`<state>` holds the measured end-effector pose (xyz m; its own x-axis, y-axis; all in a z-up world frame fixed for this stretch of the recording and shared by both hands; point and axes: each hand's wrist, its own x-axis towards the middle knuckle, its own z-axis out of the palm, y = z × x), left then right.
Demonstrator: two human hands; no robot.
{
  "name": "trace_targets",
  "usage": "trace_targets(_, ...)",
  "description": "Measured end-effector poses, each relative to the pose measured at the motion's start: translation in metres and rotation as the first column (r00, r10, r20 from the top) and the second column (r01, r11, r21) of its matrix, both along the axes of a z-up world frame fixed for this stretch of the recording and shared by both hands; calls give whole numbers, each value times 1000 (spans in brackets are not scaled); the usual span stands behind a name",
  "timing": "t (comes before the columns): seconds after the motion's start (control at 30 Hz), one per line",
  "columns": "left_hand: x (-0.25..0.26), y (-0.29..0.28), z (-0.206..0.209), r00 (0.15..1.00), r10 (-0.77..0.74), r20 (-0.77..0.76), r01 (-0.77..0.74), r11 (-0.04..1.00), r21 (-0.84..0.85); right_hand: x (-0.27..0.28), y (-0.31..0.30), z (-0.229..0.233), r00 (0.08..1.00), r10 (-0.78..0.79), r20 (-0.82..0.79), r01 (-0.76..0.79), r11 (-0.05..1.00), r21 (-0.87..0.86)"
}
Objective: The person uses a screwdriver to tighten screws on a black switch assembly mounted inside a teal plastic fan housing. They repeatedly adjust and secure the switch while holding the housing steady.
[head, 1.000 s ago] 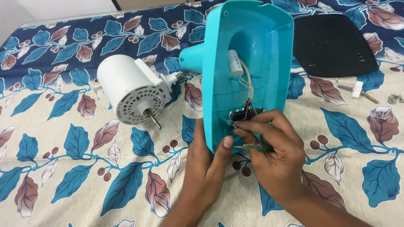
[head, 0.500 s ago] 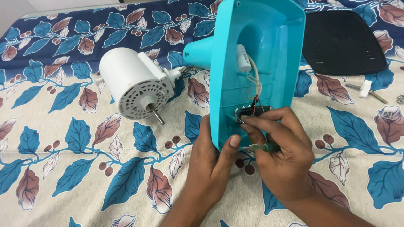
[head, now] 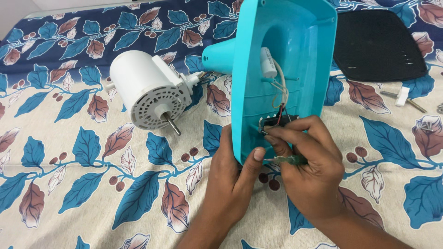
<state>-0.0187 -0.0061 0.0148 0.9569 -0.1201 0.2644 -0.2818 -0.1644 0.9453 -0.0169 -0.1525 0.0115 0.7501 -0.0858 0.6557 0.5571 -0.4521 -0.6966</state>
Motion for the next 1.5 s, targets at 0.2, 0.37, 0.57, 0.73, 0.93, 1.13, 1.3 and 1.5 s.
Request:
trace_targets(0.2, -1, -1, 0, 998, -15, -60, 14, 1000, -3, 0, -1, -1, 1000, 19, -18, -18, 1000, 14)
trace_targets(0.37, 0, -1, -1, 1000, -6, -19, 6, 1000, 9, -1, -2, -2, 998, 58, 5, -58, 998, 7)
trace_targets(0.57, -1, 0, 0, 999, -9, -48, 8, 1000, -10, 0, 1, -1, 998, 52, -21, -50, 997, 62)
trace_targets(0.73, 0, -1, 1, 1000, -13, 6, 13, 1000, -3, 1, 1, -1, 999, 31, -14, -30, 998, 57)
trace_targets(0.93, -1, -1, 1, 998, -16, -58, 15, 1000, -15, 1, -1, -2, 998, 46, -42, -42, 995, 93)
trace_targets(1.13, 0, -1, 1, 999, -18, -31, 18, 1000, -11, 3, -2, -3, 998, 39, -46, -35, 996, 81)
trace_targets(1.3, 1, -1, -1, 999, -14, -38, 13, 1000, -10, 4, -3, -4, 998, 65, -13, -63, 994, 91)
trace_targets(1.5, 0, -1, -1, 1000, -1, -15, 2, 1000, 28, 5, -2, -3, 998, 37, -52, -33, 997, 69)
